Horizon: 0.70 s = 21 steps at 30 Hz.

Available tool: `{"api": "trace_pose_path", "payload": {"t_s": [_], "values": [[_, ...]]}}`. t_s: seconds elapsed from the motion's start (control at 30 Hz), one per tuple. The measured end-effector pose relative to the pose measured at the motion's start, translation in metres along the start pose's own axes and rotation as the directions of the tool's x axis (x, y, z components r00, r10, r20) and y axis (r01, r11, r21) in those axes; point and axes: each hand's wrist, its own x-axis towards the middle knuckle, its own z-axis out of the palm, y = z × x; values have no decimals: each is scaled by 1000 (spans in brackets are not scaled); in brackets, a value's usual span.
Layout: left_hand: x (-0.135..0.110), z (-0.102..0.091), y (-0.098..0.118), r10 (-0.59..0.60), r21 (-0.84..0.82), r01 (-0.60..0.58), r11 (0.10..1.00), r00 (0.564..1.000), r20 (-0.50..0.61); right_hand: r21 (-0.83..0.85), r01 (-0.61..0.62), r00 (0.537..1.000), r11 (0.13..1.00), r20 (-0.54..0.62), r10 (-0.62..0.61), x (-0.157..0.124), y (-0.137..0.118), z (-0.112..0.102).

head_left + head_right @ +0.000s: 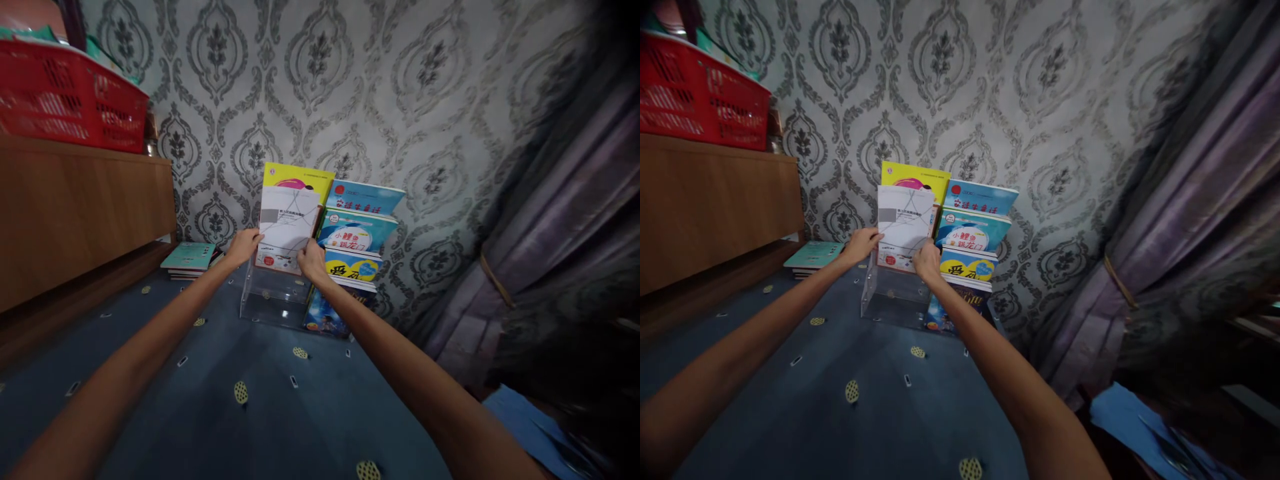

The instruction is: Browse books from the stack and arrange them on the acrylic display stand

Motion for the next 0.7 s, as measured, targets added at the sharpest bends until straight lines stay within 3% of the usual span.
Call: {"api": "trace_pose_path", "payload": {"t_s": [0.27,0.7], "values": [[-12,1,8,8,146,-19,989,997,70,115,79,996,990,-43,-75,-10,2,7],[-16,0,12,-1,208,-9,978,999,52,178,150,988,973,-53,-142,-19,6,17]]}}
